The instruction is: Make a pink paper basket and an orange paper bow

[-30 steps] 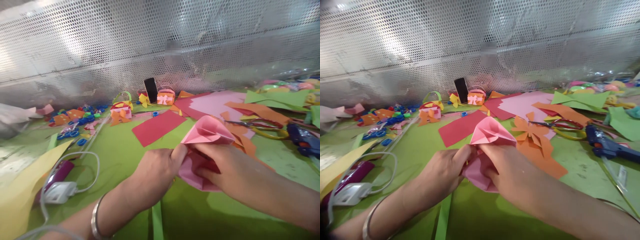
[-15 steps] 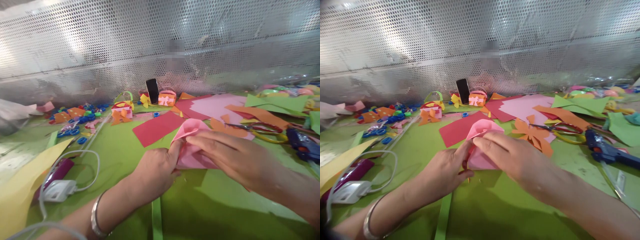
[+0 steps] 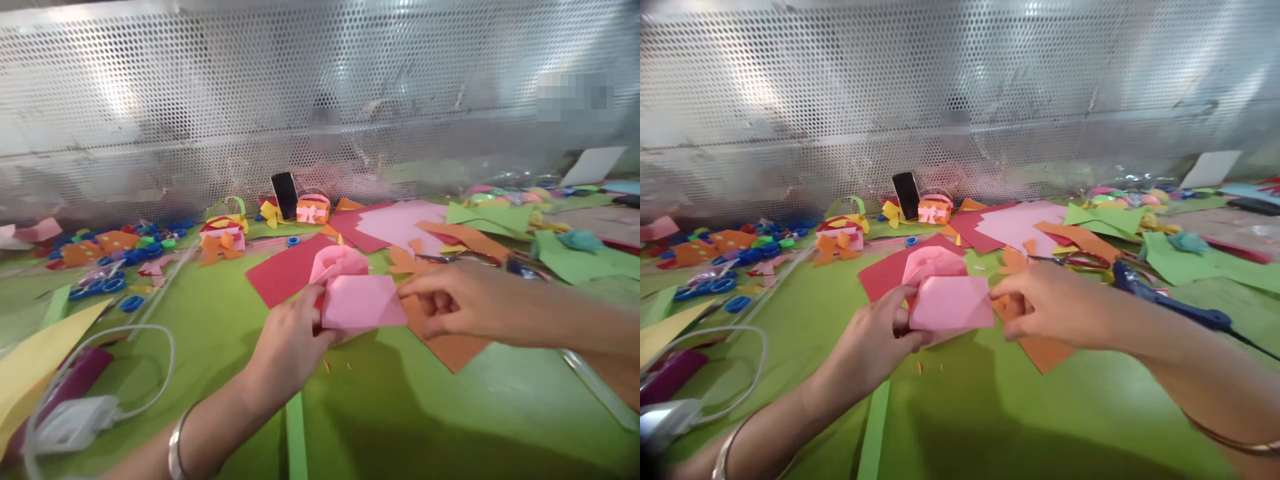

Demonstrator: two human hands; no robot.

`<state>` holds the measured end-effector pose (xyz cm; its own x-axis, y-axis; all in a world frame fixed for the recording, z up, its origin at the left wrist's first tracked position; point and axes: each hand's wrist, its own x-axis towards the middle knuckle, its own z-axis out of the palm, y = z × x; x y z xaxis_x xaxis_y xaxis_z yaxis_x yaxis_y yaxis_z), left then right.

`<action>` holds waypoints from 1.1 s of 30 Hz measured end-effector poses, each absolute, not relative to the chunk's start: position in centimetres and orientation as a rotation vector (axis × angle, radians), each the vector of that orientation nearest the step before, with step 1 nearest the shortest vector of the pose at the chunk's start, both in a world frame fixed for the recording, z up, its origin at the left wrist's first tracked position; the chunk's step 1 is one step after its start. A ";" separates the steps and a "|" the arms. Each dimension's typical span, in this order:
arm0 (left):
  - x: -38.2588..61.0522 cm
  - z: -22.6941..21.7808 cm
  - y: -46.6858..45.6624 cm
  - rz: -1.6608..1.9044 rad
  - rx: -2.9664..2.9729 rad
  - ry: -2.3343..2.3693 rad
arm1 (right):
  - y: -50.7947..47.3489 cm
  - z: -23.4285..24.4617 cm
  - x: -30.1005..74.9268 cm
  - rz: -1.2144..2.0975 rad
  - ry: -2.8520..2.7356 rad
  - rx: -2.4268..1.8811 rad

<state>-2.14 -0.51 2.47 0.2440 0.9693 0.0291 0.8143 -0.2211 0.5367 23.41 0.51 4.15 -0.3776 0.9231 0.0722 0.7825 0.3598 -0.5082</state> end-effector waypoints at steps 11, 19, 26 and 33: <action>-2.9 1.1 1.1 0.635 1.912 1.390 | -1.0 -0.6 21.1 1.213 -1.846 -1.434; -2.9 1.4 0.7 0.537 1.986 1.402 | -2.5 -1.4 20.6 1.326 -1.621 -1.528; -2.5 1.4 -0.6 0.558 1.927 1.489 | -3.4 -1.3 18.7 1.594 -1.448 -1.542; -2.1 0.7 -1.6 0.584 1.912 1.493 | -4.2 -1.2 17.6 1.509 -1.421 -1.614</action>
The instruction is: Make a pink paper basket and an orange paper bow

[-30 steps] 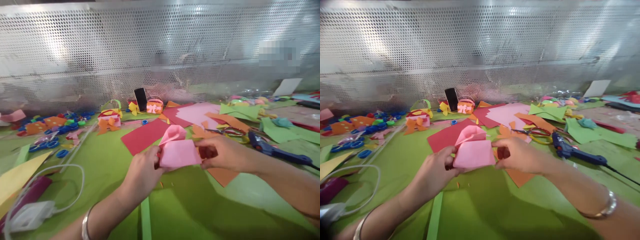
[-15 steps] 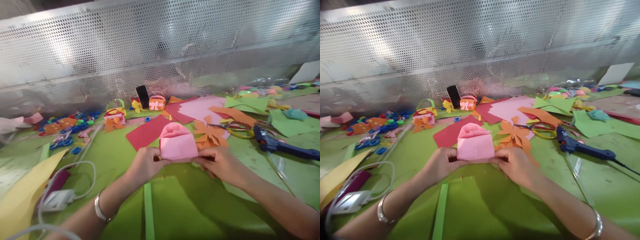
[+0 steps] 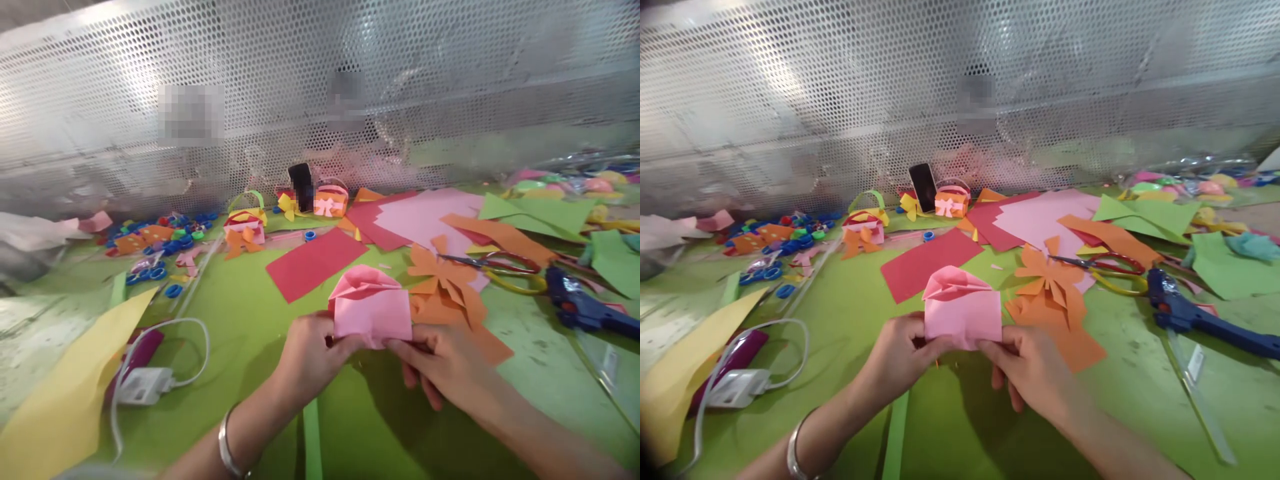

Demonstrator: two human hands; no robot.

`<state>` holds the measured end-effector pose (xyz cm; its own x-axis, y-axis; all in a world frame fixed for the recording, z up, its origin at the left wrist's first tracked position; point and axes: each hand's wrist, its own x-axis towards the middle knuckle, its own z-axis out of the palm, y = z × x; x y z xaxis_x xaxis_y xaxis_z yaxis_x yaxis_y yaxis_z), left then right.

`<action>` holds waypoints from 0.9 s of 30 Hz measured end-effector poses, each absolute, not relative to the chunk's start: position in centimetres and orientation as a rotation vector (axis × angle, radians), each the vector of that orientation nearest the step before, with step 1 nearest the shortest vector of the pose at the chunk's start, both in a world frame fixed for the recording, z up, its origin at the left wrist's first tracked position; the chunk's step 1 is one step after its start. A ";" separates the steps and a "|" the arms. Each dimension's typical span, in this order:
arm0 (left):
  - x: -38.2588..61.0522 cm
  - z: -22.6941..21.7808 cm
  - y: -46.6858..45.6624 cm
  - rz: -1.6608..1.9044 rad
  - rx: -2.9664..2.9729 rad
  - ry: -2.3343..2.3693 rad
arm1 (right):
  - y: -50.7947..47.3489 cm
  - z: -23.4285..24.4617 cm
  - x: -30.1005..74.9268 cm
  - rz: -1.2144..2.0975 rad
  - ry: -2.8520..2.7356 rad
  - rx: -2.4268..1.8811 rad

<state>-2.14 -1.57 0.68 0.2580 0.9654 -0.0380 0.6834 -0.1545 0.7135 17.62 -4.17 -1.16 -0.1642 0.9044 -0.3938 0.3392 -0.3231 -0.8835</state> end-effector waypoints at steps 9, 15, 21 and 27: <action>-1.4 0.1 -2.4 0.829 2.401 1.617 | -5.0 -0.8 16.7 1.320 -1.389 -1.751; -1.3 -0.4 -2.9 0.916 2.504 1.681 | -5.2 -0.7 16.8 1.027 -1.479 -1.819; -1.5 -0.8 -2.8 0.981 2.434 1.625 | -5.4 -0.8 17.0 1.114 -1.349 -1.794; -1.5 -1.3 -3.0 0.972 2.434 1.585 | -5.4 -0.9 17.0 1.014 -1.386 -1.795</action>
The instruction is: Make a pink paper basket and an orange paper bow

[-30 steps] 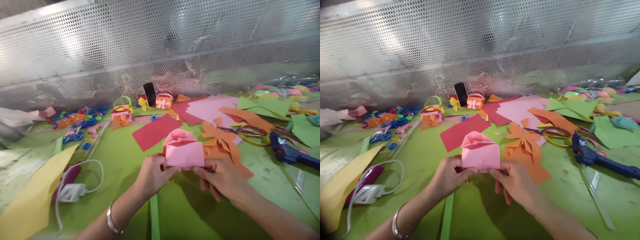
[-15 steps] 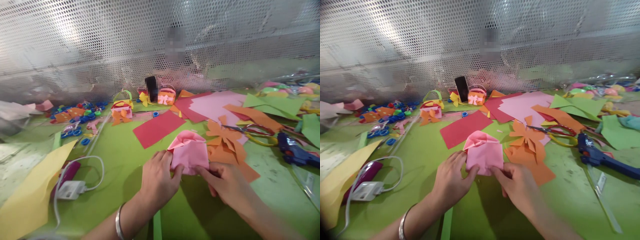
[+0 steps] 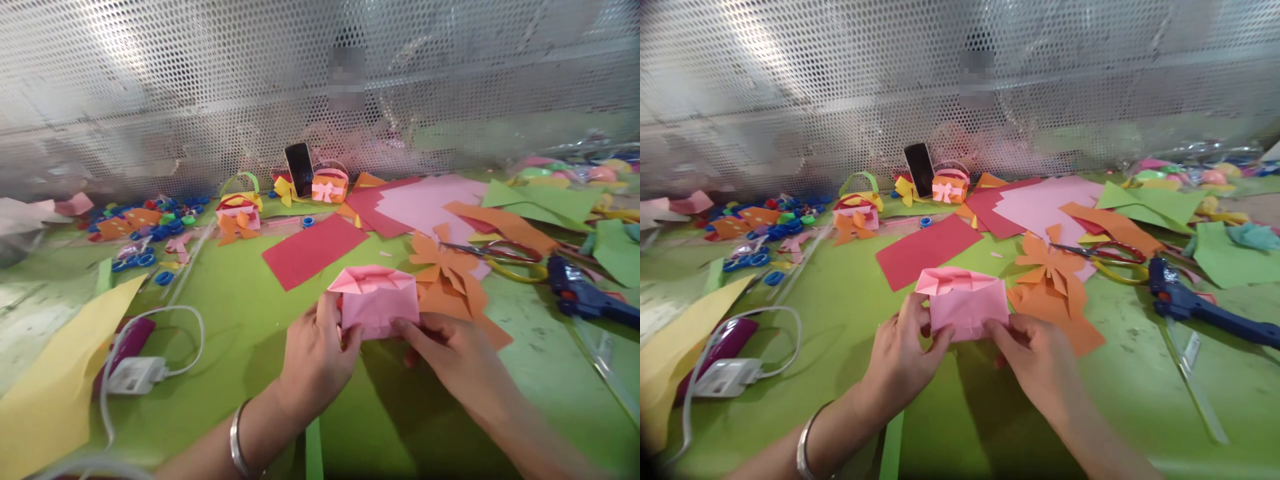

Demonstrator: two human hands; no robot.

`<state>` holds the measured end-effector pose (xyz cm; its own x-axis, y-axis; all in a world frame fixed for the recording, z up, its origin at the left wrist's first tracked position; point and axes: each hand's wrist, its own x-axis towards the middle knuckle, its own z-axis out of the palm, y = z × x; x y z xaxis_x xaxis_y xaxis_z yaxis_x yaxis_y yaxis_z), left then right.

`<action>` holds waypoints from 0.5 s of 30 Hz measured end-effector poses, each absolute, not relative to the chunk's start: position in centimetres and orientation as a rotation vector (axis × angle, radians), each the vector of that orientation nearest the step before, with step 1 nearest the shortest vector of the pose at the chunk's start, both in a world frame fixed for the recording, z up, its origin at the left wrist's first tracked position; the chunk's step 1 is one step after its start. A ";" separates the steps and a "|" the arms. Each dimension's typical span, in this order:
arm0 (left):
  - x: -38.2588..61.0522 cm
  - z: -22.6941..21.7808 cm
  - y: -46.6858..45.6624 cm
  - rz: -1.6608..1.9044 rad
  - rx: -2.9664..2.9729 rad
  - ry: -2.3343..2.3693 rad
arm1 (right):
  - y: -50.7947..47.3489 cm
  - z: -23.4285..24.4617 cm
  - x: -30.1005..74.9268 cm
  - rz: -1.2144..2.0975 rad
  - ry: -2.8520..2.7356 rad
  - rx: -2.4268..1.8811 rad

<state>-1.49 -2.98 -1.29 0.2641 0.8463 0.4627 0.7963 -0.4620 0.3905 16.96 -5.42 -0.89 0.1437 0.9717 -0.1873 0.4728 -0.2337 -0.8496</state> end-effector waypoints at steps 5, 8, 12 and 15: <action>-1.5 -0.7 -3.4 1.150 2.622 1.433 | -5.5 -1.1 17.0 0.905 -1.365 -1.800; -1.5 -0.4 -3.3 1.144 2.632 1.334 | -5.5 -1.4 17.2 0.900 -1.407 -1.747; -1.7 -0.2 -2.9 1.031 2.318 1.421 | -5.1 -1.6 17.8 0.826 -1.603 -1.688; -1.9 0.1 -2.7 0.938 2.079 1.434 | -4.5 -1.2 18.5 0.828 -1.700 -1.644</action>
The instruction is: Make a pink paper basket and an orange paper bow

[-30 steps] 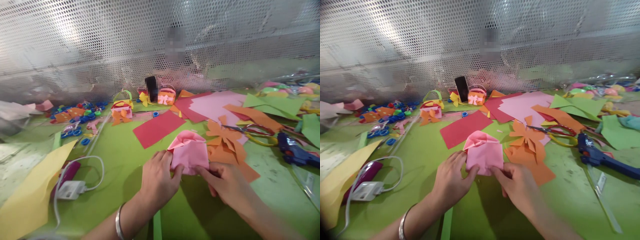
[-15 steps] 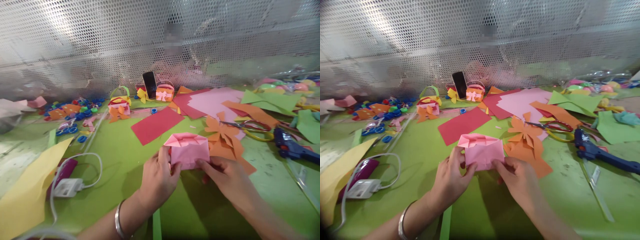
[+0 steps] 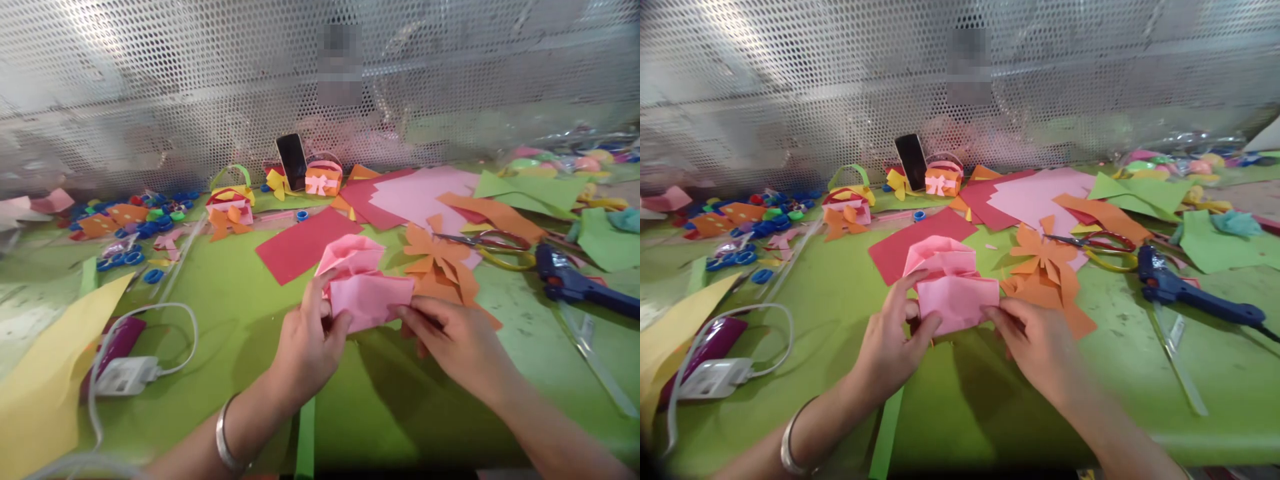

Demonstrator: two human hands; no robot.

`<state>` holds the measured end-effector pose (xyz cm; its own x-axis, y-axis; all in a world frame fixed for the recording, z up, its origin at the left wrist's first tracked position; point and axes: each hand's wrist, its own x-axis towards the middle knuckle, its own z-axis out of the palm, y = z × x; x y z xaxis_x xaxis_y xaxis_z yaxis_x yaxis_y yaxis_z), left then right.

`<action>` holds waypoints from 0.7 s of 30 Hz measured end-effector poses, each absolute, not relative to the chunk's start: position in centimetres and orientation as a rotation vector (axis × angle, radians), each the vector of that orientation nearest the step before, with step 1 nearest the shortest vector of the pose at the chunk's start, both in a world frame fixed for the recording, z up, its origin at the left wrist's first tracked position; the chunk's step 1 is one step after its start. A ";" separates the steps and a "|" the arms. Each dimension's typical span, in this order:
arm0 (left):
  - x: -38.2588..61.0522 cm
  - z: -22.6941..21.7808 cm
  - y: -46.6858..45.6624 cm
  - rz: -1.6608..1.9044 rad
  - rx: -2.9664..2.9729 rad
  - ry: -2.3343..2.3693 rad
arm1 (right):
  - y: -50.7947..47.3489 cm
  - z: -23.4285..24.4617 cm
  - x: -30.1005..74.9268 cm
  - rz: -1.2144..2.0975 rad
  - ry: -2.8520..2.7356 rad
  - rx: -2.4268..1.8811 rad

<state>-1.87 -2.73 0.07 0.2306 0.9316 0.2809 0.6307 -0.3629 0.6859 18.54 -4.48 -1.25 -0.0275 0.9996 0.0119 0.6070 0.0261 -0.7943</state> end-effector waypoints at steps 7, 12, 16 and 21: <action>-2.2 0.0 -2.7 0.850 2.147 1.464 | -3.3 -0.1 19.1 0.583 -1.990 -1.649; -2.4 -0.4 -2.9 0.869 2.531 1.585 | -3.3 -0.4 18.4 0.528 -1.940 -1.721; -2.8 -0.4 -2.8 0.906 2.837 1.403 | -2.9 0.0 18.4 0.536 -1.967 -1.692; -3.2 -0.4 -2.1 0.915 2.658 1.287 | -2.3 1.0 19.3 0.798 -2.142 -1.645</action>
